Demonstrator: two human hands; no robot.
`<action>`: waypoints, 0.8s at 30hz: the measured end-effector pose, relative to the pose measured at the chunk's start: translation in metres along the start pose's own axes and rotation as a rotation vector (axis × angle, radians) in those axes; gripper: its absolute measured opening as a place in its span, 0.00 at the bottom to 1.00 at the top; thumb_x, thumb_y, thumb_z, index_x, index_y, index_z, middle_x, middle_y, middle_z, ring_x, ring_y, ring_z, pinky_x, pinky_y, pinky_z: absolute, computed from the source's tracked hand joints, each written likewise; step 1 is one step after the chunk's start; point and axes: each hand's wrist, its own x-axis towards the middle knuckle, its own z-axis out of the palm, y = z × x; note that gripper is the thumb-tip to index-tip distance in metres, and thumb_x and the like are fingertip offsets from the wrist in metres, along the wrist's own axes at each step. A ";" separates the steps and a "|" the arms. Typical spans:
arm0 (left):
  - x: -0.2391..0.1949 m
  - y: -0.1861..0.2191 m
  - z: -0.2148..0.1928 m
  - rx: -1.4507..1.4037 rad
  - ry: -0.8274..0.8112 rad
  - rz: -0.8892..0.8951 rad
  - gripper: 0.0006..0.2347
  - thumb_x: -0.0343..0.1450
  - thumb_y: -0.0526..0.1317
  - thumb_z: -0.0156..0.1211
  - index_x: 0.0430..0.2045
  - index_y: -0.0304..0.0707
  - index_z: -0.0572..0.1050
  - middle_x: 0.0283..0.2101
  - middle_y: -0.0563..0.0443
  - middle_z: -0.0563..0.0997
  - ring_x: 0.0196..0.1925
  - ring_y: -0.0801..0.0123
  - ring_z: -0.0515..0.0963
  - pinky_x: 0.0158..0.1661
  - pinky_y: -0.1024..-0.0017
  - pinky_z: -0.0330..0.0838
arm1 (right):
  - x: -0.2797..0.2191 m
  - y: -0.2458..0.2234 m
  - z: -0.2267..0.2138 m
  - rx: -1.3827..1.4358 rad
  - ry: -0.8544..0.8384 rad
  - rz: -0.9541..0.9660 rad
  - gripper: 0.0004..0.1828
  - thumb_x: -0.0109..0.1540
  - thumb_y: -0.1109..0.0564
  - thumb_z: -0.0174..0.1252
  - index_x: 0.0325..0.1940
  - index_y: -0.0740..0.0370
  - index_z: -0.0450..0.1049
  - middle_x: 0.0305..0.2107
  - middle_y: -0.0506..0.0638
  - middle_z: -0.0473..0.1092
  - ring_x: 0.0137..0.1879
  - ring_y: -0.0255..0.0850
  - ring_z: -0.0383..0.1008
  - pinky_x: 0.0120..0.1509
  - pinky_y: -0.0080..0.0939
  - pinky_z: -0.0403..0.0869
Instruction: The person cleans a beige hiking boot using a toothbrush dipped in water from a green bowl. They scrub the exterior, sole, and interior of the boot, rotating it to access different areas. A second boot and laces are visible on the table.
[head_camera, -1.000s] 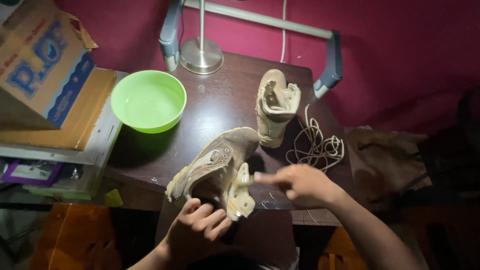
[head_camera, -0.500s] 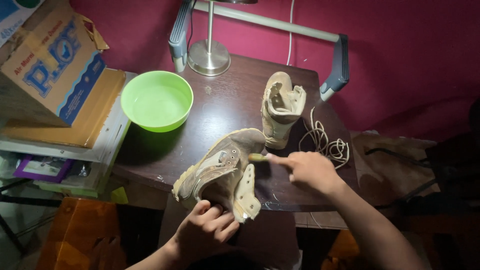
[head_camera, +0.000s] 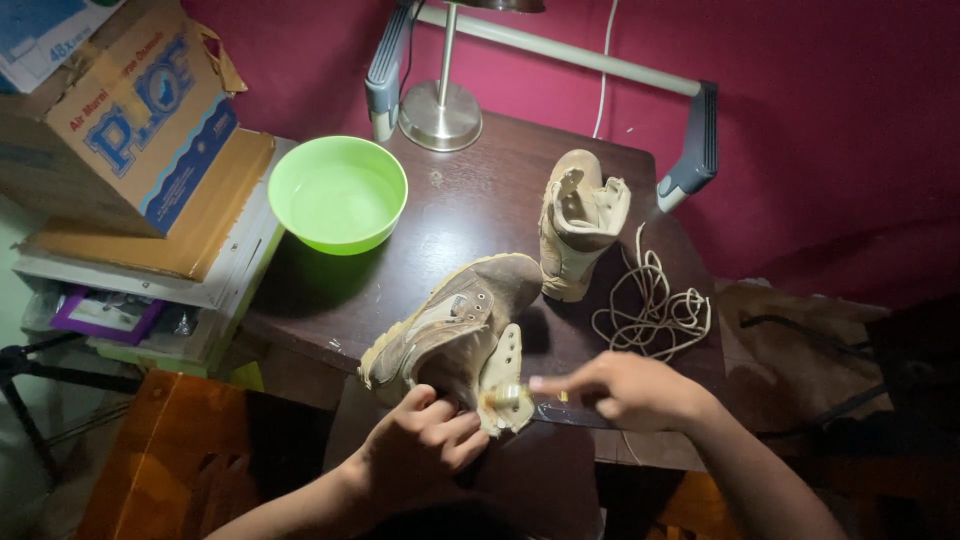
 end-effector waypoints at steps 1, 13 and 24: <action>-0.001 0.001 0.001 0.002 -0.006 0.020 0.24 0.75 0.66 0.43 0.21 0.49 0.70 0.24 0.59 0.69 0.21 0.65 0.65 0.32 0.64 0.57 | 0.003 0.007 -0.002 -0.052 0.065 0.194 0.50 0.39 0.55 0.46 0.67 0.24 0.68 0.63 0.32 0.70 0.58 0.33 0.79 0.54 0.34 0.71; -0.039 -0.022 0.030 0.138 0.265 0.072 0.10 0.75 0.37 0.58 0.48 0.56 0.80 0.49 0.60 0.77 0.51 0.65 0.73 0.60 0.34 0.64 | 0.011 -0.029 -0.002 -0.170 0.188 0.430 0.52 0.47 0.64 0.47 0.69 0.13 0.64 0.47 0.39 0.74 0.46 0.37 0.73 0.46 0.38 0.70; -0.052 -0.030 0.058 -0.032 0.495 -0.176 0.08 0.69 0.42 0.75 0.39 0.53 0.82 0.55 0.50 0.70 0.57 0.59 0.69 0.63 0.50 0.72 | 0.021 0.022 0.007 -0.035 0.221 0.085 0.68 0.37 0.04 0.13 0.68 0.25 0.70 0.34 0.42 0.77 0.36 0.32 0.72 0.43 0.37 0.66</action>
